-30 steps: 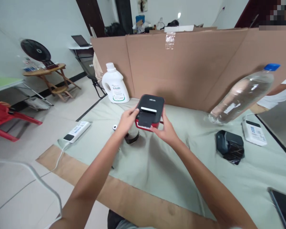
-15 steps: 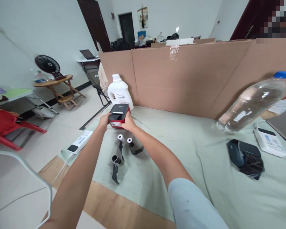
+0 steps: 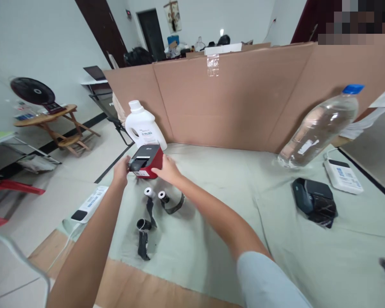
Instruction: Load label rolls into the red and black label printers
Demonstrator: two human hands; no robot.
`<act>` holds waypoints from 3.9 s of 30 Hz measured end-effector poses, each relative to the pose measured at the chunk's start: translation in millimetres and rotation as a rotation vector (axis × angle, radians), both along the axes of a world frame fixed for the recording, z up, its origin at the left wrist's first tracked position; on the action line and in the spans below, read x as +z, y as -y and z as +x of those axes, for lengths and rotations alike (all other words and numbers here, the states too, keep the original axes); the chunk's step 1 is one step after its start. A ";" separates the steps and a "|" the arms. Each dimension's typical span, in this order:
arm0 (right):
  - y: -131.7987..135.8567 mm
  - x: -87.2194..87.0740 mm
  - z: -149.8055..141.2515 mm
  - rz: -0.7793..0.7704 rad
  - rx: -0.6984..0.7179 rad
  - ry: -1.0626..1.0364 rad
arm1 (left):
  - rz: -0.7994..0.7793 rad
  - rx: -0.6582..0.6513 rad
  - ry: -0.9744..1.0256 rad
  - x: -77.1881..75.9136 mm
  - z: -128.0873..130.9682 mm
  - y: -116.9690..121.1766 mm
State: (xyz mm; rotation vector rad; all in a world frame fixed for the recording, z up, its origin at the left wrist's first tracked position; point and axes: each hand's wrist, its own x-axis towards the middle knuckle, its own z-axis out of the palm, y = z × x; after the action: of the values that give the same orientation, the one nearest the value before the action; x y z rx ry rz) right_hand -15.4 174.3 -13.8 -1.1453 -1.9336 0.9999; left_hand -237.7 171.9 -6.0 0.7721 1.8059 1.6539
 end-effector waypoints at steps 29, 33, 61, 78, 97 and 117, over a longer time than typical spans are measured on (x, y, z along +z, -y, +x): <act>120.9 29.2 255.8 -0.193 -0.655 0.667 | 0.043 -1.260 -1.338 -67.1 227.3 281.5; 122.5 26.5 188.1 -0.252 -0.587 0.716 | 0.031 -1.263 -1.336 -67.7 226.9 281.7; 159.4 -61.8 245.2 0.119 -0.489 0.384 | -0.221 -0.834 -0.929 -56.4 269.8 157.1; 165.3 -62.2 245.8 0.077 -0.551 0.363 | -0.276 -0.941 -1.246 -63.4 262.8 143.2; 164.3 -50.6 245.6 -0.001 -0.527 0.318 | -0.256 -0.946 -1.289 -63.7 262.0 142.2; 163.6 -62.2 248.3 0.049 -0.553 0.207 | -0.099 -0.937 -0.839 -64.7 256.9 140.9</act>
State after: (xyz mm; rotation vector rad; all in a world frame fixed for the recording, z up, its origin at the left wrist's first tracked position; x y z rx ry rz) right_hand 232.9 10.7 -76.1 -1.6828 -1.6309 0.5485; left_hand 19.2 31.0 -70.7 2.0649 1.5209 0.6288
